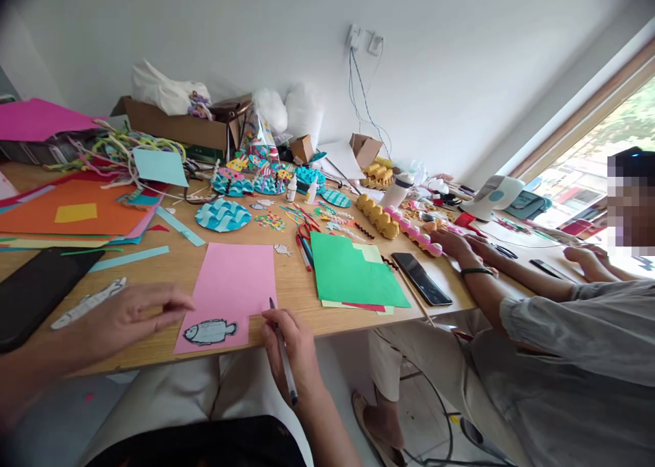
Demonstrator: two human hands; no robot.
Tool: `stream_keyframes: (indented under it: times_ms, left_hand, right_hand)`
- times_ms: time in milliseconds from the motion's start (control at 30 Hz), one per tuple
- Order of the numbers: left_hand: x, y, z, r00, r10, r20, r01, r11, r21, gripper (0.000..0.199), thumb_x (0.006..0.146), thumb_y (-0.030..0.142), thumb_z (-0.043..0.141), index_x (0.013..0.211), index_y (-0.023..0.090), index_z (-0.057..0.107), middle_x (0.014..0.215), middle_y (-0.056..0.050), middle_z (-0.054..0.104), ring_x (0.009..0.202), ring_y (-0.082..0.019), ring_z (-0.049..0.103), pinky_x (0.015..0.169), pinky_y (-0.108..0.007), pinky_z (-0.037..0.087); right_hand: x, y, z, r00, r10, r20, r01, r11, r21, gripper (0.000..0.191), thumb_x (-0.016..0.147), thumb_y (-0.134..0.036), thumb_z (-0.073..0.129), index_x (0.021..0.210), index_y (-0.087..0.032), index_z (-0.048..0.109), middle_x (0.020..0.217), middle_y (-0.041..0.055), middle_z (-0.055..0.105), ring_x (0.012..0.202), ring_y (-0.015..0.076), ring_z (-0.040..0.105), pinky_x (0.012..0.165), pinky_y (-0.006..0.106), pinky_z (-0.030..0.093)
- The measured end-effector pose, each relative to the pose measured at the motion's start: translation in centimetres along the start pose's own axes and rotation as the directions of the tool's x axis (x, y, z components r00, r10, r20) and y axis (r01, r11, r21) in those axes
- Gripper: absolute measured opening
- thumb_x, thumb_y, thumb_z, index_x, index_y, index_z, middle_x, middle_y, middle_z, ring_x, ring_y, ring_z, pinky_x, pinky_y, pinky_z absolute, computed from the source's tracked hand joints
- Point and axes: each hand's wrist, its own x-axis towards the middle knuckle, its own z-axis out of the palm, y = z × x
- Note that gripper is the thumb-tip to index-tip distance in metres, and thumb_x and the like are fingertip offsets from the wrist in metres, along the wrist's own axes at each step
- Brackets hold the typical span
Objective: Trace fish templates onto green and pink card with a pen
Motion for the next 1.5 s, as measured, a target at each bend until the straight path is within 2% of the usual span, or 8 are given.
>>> stream_keyframes:
  times_ms: [67, 200, 467, 700, 833, 1033, 1267, 1500]
  left_hand:
    - [-1.1, 0.4, 1.4, 0.998, 0.047, -0.048, -0.047, 0.999, 0.008, 0.022, 0.091, 0.031, 0.043, 0.093, 0.025, 0.064, 0.081, 0.001, 0.071, 0.071, -0.016, 0.066, 0.066, -0.020, 0.050]
    - [-2.4, 0.3, 3.1, 0.987, 0.082, -0.135, -0.073, 0.995, 0.066, 0.025, 0.091, 0.025, 0.042, 0.103, 0.030, 0.063, 0.093, -0.001, 0.072, 0.083, -0.018, 0.068, 0.072, -0.022, 0.053]
    - [-3.0, -1.6, 4.6, 0.979, 0.027, -0.204, 0.005, 0.988, 0.156, 0.023, 0.089, 0.034, 0.053, 0.110, 0.033, 0.063, 0.108, -0.002, 0.067, 0.102, -0.021, 0.063, 0.090, -0.028, 0.052]
    - [-2.9, -2.5, 4.9, 0.979, 0.043, -0.201, 0.004, 0.973, 0.230, 0.028, 0.085, 0.035, 0.056, 0.111, 0.031, 0.066, 0.109, -0.001, 0.070, 0.101, -0.020, 0.066, 0.089, -0.023, 0.052]
    - [-3.0, -2.7, 5.1, 0.971, 0.039, -0.235, 0.020, 0.969, 0.247, 0.027, 0.085, 0.034, 0.058, 0.110, 0.030, 0.067, 0.112, -0.001, 0.070, 0.102, -0.020, 0.066, 0.090, -0.024, 0.052]
    - [-2.7, -2.4, 5.1, 0.985, -0.034, -0.172, 0.059, 0.988, 0.141, 0.029, 0.086, 0.029, 0.052, 0.113, 0.027, 0.065, 0.113, -0.004, 0.067, 0.106, -0.021, 0.062, 0.095, -0.028, 0.049]
    - [-2.5, -1.9, 4.9, 0.991, -0.080, -0.105, 0.088, 0.993, 0.078, 0.031, 0.084, 0.024, 0.057, 0.114, 0.026, 0.063, 0.114, -0.003, 0.066, 0.110, -0.022, 0.059, 0.096, -0.030, 0.047]
    - [-2.3, -1.8, 4.8, 0.993, -0.116, -0.029, 0.118, 0.988, 0.102, 0.041, 0.079, 0.015, 0.058, 0.118, 0.028, 0.061, 0.119, -0.003, 0.064, 0.115, -0.021, 0.056, 0.101, -0.033, 0.044]
  right_hand:
    - [-0.1, 0.4, 0.2, 1.000, 0.005, -0.017, -0.005, 1.000, -0.009, 0.020, 0.092, -0.023, 0.046, 0.096, -0.020, 0.065, 0.087, 0.0051, 0.067, 0.079, 0.0163, 0.064, 0.071, 0.025, 0.050]
    - [-0.2, 1.0, 0.5, 0.999, -0.006, -0.052, 0.004, 1.000, -0.028, 0.022, 0.093, -0.022, 0.044, 0.093, -0.020, 0.066, 0.082, 0.0045, 0.067, 0.075, 0.0158, 0.064, 0.066, 0.024, 0.049]
    - [-0.3, 1.3, 1.0, 0.987, -0.123, -0.105, 0.113, 0.989, -0.100, 0.016, 0.090, -0.018, 0.047, 0.094, -0.021, 0.063, 0.079, 0.0043, 0.066, 0.070, 0.0168, 0.064, 0.063, 0.025, 0.050]
    - [-0.4, 2.1, 1.4, 0.985, -0.149, -0.092, 0.136, 0.982, -0.131, 0.019, 0.082, -0.010, 0.051, 0.096, -0.019, 0.061, 0.077, 0.0022, 0.064, 0.066, 0.0137, 0.061, 0.061, 0.022, 0.049]
    - [-0.4, 2.2, 1.2, 0.989, -0.147, -0.022, 0.145, 0.985, -0.092, 0.030, 0.073, -0.005, 0.055, 0.099, -0.019, 0.060, 0.081, 0.0024, 0.064, 0.069, 0.0141, 0.061, 0.064, 0.022, 0.050]
    - [1.1, -0.1, 0.7, 0.967, -0.179, 0.180, 0.193, 0.979, -0.069, 0.033, 0.072, -0.002, 0.060, 0.101, -0.018, 0.061, 0.093, 0.0061, 0.068, 0.087, 0.0194, 0.063, 0.077, 0.028, 0.051]
    - [3.3, -2.0, 1.4, 0.883, -0.100, 0.458, 0.196, 0.966, -0.166, 0.031, 0.078, -0.010, 0.067, 0.107, -0.018, 0.061, 0.101, 0.0074, 0.067, 0.093, 0.0221, 0.060, 0.079, 0.031, 0.049]
    - [4.2, -2.7, 1.5, 0.833, 0.016, 0.553, 0.146, 0.958, -0.248, 0.028, 0.079, -0.006, 0.061, 0.105, -0.018, 0.062, 0.102, 0.0071, 0.066, 0.094, 0.0222, 0.059, 0.079, 0.031, 0.046]
